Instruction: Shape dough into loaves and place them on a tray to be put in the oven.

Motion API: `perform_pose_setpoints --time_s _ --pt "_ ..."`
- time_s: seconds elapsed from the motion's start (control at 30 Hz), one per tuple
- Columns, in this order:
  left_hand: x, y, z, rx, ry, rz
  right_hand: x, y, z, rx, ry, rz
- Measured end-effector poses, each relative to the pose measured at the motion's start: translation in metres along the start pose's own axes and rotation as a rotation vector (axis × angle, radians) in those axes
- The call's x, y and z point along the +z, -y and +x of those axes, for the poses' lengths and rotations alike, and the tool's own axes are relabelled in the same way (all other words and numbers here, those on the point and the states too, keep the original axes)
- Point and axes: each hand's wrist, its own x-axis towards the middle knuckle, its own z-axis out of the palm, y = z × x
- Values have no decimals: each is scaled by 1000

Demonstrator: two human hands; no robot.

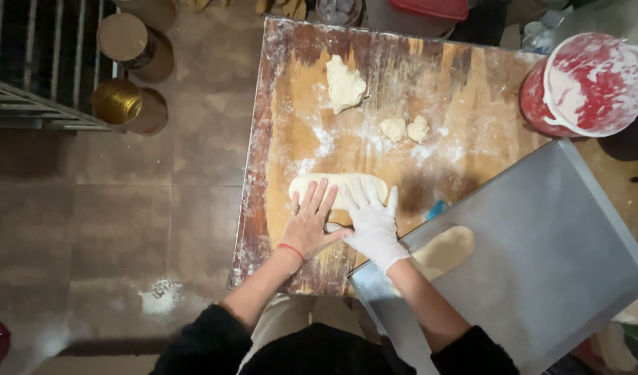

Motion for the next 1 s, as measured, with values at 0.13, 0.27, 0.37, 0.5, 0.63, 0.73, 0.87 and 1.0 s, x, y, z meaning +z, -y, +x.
perform_pose_setpoints --time_s 0.13,0.27,0.37,0.5,0.63,0.73,0.87,1.0 --pt "-95 -12 24 -474 411 -808 -21 6 -10 -9 -39 148" --pt "-86 43 5 -261 -53 -776 -6 16 3 -60 -175 216" --pt "-75 64 -14 -295 -141 -839 7 18 14 -143 -280 216" --pt "-81 74 -45 -412 -124 -809 -42 36 9 -74 -155 217" --pt "-99 81 -66 -474 -164 -862 -31 53 12 -150 -231 203" --pt "-88 95 -74 -479 -209 -824 -16 62 21 -212 -210 251" --pt "-92 85 -70 -540 -154 -784 -25 63 28 -228 -103 212" --pt "-109 70 -62 -391 -180 -858 -41 68 22 -228 -70 177"
